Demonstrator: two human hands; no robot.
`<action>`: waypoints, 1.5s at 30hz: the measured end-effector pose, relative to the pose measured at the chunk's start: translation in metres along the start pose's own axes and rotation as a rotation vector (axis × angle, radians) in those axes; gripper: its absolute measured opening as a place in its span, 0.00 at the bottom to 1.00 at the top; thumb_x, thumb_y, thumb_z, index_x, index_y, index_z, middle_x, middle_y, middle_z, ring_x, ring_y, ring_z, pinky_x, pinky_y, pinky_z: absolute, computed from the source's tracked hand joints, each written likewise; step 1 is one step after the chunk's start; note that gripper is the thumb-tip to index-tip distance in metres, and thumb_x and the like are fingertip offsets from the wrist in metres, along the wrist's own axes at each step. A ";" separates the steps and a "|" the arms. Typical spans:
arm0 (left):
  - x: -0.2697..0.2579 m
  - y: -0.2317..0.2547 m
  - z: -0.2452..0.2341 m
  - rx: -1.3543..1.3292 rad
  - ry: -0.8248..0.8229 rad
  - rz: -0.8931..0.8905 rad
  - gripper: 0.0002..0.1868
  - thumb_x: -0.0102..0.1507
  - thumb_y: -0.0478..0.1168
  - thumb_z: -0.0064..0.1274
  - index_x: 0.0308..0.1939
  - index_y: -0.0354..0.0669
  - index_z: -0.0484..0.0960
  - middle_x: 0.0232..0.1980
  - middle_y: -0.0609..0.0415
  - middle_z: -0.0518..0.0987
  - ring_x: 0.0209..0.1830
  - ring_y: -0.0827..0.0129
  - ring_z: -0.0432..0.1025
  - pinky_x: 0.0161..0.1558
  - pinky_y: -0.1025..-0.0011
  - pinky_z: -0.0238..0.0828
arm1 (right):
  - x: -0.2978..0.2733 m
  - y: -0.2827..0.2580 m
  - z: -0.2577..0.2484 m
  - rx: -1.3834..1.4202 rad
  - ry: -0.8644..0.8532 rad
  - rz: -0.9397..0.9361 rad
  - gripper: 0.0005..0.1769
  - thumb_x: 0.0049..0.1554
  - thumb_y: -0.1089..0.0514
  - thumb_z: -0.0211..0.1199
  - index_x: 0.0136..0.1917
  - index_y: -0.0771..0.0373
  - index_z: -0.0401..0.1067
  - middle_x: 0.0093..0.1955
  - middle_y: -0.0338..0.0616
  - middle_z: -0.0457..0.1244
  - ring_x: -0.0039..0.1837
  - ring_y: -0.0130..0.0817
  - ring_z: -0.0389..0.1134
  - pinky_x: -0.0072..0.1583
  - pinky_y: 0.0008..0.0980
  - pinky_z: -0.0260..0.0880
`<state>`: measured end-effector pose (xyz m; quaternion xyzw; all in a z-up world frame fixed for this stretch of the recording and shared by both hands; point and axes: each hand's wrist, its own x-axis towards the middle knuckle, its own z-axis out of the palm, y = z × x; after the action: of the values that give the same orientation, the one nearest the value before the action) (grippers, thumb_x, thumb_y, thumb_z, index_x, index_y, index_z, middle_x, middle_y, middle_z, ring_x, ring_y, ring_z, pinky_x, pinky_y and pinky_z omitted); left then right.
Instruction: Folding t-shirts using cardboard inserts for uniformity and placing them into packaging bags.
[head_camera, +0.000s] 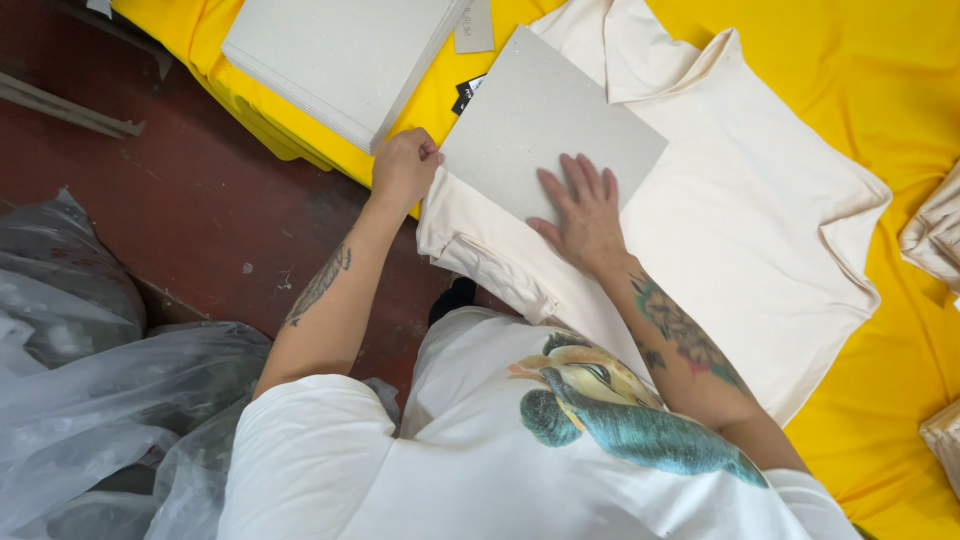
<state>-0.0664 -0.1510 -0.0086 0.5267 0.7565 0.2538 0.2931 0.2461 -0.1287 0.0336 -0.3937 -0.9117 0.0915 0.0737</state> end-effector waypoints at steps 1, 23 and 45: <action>-0.004 -0.003 0.000 0.006 -0.003 -0.004 0.05 0.60 0.39 0.61 0.36 0.43 0.84 0.31 0.48 0.79 0.39 0.47 0.78 0.43 0.53 0.75 | -0.002 0.003 0.007 0.007 -0.001 0.002 0.38 0.62 0.32 0.58 0.79 0.51 0.63 0.78 0.58 0.53 0.80 0.59 0.50 0.74 0.68 0.45; -0.117 0.006 0.002 -0.232 0.143 -0.317 0.26 0.64 0.48 0.64 0.58 0.45 0.67 0.46 0.50 0.75 0.51 0.54 0.75 0.50 0.54 0.73 | -0.002 0.043 0.042 0.055 0.183 -0.111 0.32 0.65 0.30 0.49 0.76 0.44 0.64 0.72 0.44 0.56 0.77 0.48 0.53 0.76 0.57 0.46; 0.013 0.083 0.062 -1.321 -0.654 -0.227 0.35 0.76 0.59 0.21 0.66 0.36 0.74 0.70 0.48 0.74 0.71 0.56 0.69 0.73 0.59 0.67 | 0.031 0.075 -0.065 0.828 -0.298 0.419 0.26 0.59 0.40 0.64 0.68 0.49 0.74 0.57 0.49 0.71 0.64 0.51 0.70 0.69 0.48 0.66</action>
<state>0.0278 -0.1082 0.0032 0.2082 0.3706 0.4539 0.7831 0.2916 -0.0487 0.0822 -0.4890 -0.7005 0.5147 0.0730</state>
